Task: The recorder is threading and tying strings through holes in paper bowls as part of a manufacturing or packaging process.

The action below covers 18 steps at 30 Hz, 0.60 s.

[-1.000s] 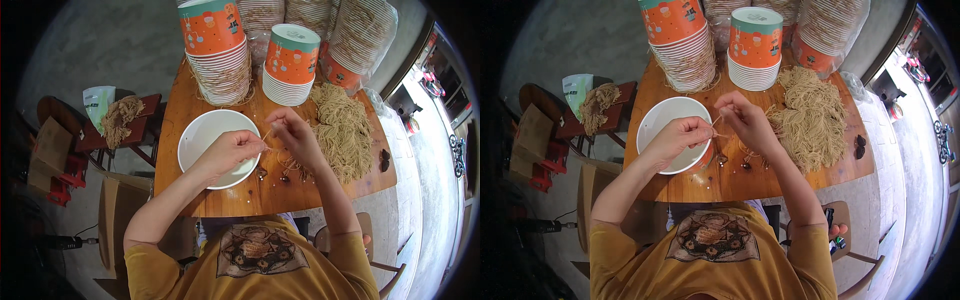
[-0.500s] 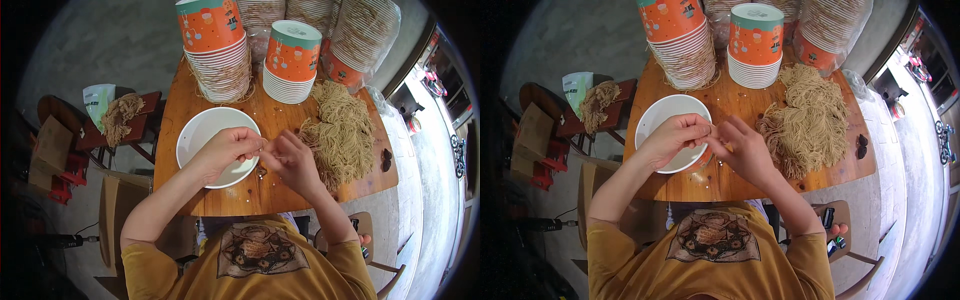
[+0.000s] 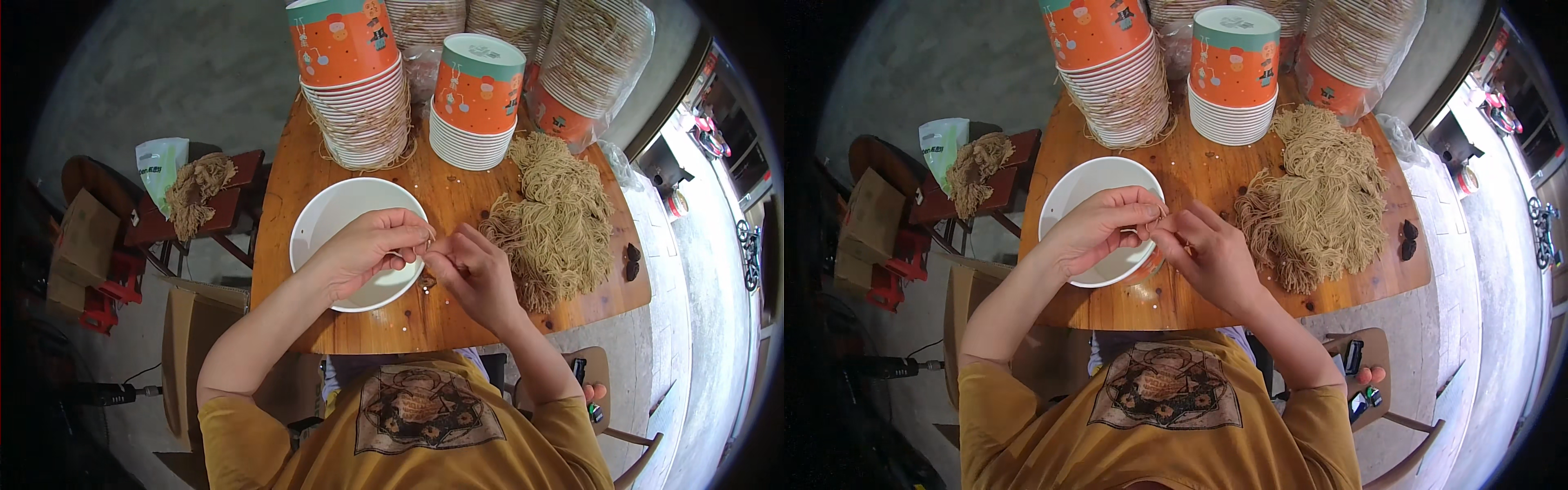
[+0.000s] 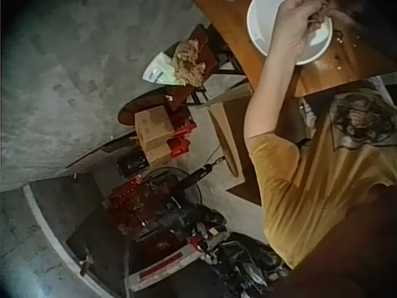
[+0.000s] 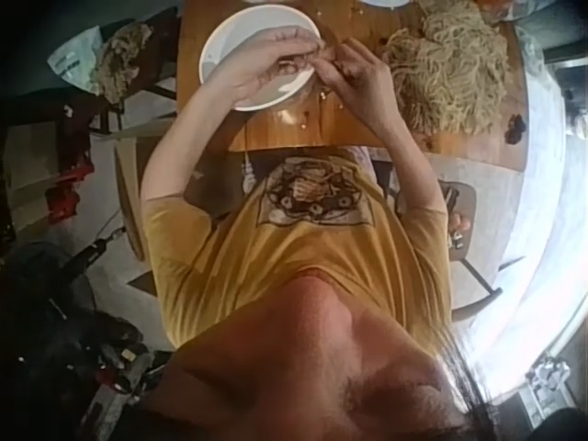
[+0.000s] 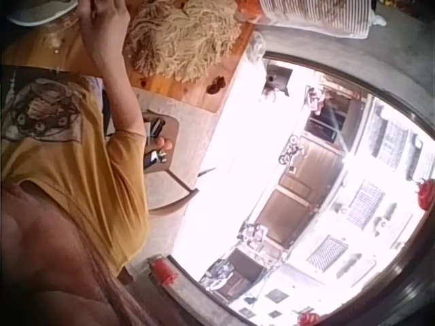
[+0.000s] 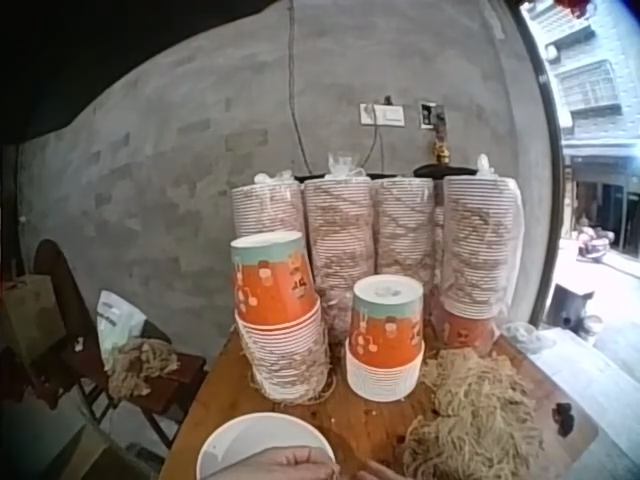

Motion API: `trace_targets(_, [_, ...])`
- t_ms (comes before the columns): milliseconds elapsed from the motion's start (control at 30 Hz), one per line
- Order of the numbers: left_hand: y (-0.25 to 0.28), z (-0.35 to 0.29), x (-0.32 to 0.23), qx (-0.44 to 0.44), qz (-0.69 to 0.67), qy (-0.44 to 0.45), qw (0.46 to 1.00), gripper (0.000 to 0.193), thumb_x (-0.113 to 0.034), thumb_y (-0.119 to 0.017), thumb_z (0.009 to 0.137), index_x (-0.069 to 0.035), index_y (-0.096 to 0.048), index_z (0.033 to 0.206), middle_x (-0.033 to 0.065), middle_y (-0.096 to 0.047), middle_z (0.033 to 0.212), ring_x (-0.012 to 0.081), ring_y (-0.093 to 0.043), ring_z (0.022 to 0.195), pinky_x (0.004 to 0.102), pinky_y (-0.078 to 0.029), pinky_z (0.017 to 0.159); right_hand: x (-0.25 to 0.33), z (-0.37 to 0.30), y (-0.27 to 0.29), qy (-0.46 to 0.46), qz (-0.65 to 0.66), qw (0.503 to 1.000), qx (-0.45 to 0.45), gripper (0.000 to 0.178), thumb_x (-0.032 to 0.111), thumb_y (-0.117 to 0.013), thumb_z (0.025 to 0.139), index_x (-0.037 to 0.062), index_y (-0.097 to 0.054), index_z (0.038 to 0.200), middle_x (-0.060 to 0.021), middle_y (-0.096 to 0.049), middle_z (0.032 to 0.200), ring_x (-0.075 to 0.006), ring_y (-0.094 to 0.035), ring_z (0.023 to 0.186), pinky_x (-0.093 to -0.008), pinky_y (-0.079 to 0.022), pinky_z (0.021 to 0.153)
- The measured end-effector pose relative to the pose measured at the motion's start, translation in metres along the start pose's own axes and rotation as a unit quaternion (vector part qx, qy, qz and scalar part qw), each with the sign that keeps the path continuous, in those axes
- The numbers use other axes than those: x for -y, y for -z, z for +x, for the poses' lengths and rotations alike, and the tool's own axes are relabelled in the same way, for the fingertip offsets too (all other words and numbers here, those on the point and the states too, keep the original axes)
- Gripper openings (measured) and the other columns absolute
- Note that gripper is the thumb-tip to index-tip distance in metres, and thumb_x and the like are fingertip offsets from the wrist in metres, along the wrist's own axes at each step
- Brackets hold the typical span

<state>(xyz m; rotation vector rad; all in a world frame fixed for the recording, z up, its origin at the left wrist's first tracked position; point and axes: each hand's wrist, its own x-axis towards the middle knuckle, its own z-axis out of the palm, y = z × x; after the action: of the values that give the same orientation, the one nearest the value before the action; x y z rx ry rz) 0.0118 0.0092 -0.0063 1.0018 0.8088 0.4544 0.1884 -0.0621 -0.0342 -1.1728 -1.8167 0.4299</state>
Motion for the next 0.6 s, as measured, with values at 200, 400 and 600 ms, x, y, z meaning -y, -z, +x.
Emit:
trace_targets(200, [-0.006,-0.003,-0.009,-0.011,0.035,0.012,0.999,0.011,-0.015,-0.059,0.089,-0.008,-0.060,0.097,-0.0028,-0.058,0.086,0.0047,-0.052,0.075,0.0198,-0.041,0.065,0.004,-0.003,-0.006,0.023,-0.011,1.000,-0.007,0.011,0.009,-0.070,0.078,0.0084,-0.065,0.088,-0.0053,-0.051,0.071,-0.0195,-0.053,0.060,-0.0310,-0.042,0.052])
trace_targets(400, [-0.001,-0.002,-0.007,-0.007,0.077,0.004,0.997,0.011,-0.007,-0.056,0.084,-0.006,-0.059,0.095,-0.0001,-0.057,0.084,0.0060,-0.053,0.073,0.0193,-0.043,0.065,0.000,0.001,0.003,0.028,-0.014,0.999,0.039,0.014,0.018,-0.066,0.083,0.0114,-0.065,0.095,-0.0063,-0.056,0.075,-0.0249,-0.059,0.061,-0.0355,-0.048,0.056])
trace_targets(600, [0.001,0.000,-0.007,0.017,0.036,0.003,0.999,0.012,-0.002,-0.053,0.083,-0.001,-0.057,0.095,0.0052,-0.056,0.084,0.0101,-0.056,0.073,0.0222,-0.049,0.067,-0.003,0.001,0.008,-0.046,0.086,0.992,0.080,0.016,0.015,-0.060,0.087,0.0067,-0.059,0.101,-0.0078,-0.061,0.078,-0.0226,-0.062,0.065,-0.0310,-0.049,0.060])
